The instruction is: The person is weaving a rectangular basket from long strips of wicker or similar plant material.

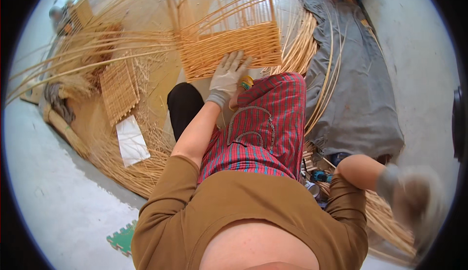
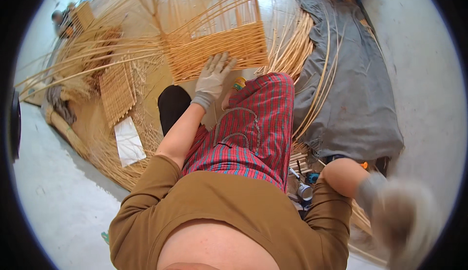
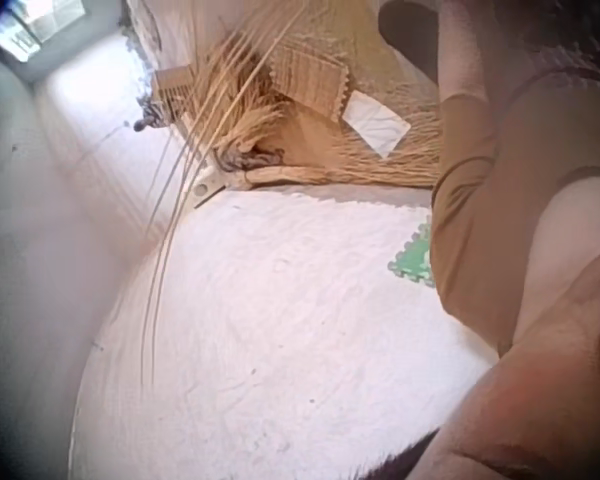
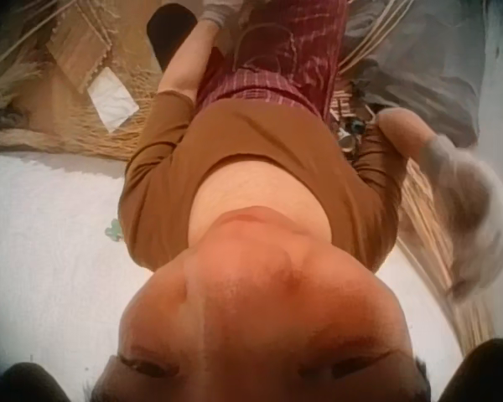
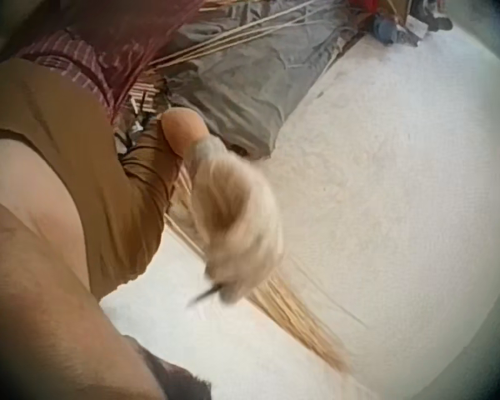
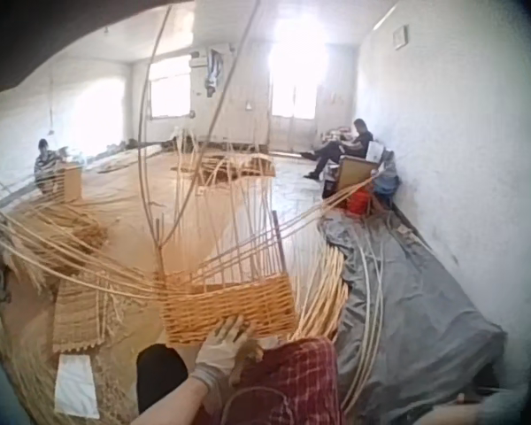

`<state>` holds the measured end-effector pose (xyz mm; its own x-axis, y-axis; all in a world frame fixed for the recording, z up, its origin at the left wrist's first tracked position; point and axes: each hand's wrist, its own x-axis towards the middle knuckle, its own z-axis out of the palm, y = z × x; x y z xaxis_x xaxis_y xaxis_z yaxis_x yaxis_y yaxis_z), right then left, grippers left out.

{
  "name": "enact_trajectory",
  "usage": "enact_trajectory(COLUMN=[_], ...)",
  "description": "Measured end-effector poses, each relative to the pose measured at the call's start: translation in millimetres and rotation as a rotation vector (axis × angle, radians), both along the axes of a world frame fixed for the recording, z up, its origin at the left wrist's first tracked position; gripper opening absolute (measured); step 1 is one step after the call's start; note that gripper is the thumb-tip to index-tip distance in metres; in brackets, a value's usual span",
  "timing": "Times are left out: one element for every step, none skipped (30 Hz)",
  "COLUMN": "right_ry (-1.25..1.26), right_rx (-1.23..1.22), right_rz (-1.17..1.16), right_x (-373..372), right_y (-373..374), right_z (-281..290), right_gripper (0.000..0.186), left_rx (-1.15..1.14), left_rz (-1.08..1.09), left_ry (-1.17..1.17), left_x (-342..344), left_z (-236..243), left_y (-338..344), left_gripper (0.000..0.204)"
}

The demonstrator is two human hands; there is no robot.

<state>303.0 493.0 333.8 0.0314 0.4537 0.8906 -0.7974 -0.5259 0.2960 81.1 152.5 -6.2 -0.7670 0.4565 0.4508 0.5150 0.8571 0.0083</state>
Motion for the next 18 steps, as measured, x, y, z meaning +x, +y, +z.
enact_trajectory(right_ry=[-0.237, -0.469, -0.726, -0.997, -1.281, -1.538, -1.751, -1.973, -2.089, -2.461, -2.496, -2.593, -2.592, -2.158, -1.968, -1.981, -2.347, -2.112], right_rx=[0.043, 0.029, -0.019, -0.05, 0.02, 0.185, 0.348, 0.265, 0.204, 0.226, 0.391, 0.423, 1.057, 1.999, 2.182, 2.145, 1.31, 0.978], right_rz=[0.066, 0.17, 0.237, 0.19, 0.039, -0.147, -0.191, -0.119, -0.099, 0.136, 0.286, 0.246, 0.026, -0.406, -0.646, -0.849, -0.921, -0.965], right_x=[-12.3, -27.4, -46.2, -65.2, -82.0, -94.2, -106.2, -104.6, -103.3, -94.9, -80.7, -72.9, -61.7, -61.1, -61.6, -74.7, -92.7, -118.6], right_y=[7.8, 16.8, 25.7, 35.6, 44.1, 52.4, 60.2, 65.5, 62.5, 66.1, 61.3, 51.9, 58.3, 56.9, 54.3, 56.4, 48.8, 43.8], right_z=[-35.7, -76.7, -125.4, -182.1, -244.2, -309.4, -375.0, -438.8, -499.0, -548.0, -589.2, -619.2, -630.6, -631.2, -619.4, -594.2, -563.1, -523.1], right_gripper=[0.007, 0.01, 0.015, 0.019, 0.025, 0.017, 0.018, 0.016, 0.02, 0.028, 0.032, 0.036, 0.037, 0.04, 0.044, 0.05, 0.05, 0.048], left_rx=[0.046, 0.093, 0.077, 0.041, 0.004, -0.027, -0.039, -0.042, -0.045, -0.062, -0.079, -0.097, -0.097, -0.095, -0.097, -0.073, -0.051, -0.033], left_rz=[-0.03, -0.053, -0.04, -0.036, -0.028, -0.012, -0.027, -0.031, -0.026, -0.034, -0.027, -0.014, -0.015, -0.02, -0.027, 0.003, 0.03, 0.049], left_ry=[0.017, 0.037, 0.056, 0.066, 0.079, 0.09, 0.091, 0.093, 0.079, 0.07, 0.053, 0.036, 0.021, 0.004, -0.016, -0.023, -0.041, -0.067], left_x=[-2.3, -4.3, -5.5, -5.5, -4.7, -3.2, -0.8, 2.7, 4.8, 8.4, 10.9, 13.8, 16.1, 17.9, 19.8, 20.6, 21.4, 21.1], left_z=[-0.5, -1.3, -2.1, -3.0, -3.9, -4.6, -5.1, -5.6, -5.1, -4.6, -3.2, -1.5, 0.5, 2.2, 3.6, 4.6, 4.5, 4.3], left_y=[-2.1, -4.5, -6.9, -9.3, -12.1, -14.7, -17.3, -19.7, -22.5, -25.2, -27.8, -30.5, -32.9, -34.8, -36.3, -37.1, -37.5, -37.3], left_gripper=[0.067, 0.066, 0.064, 0.065, 0.065, 0.065, 0.065, 0.065, 0.065, 0.065, 0.064, 0.064, 0.064, 0.063, 0.063, 0.063, 0.064, 0.064])
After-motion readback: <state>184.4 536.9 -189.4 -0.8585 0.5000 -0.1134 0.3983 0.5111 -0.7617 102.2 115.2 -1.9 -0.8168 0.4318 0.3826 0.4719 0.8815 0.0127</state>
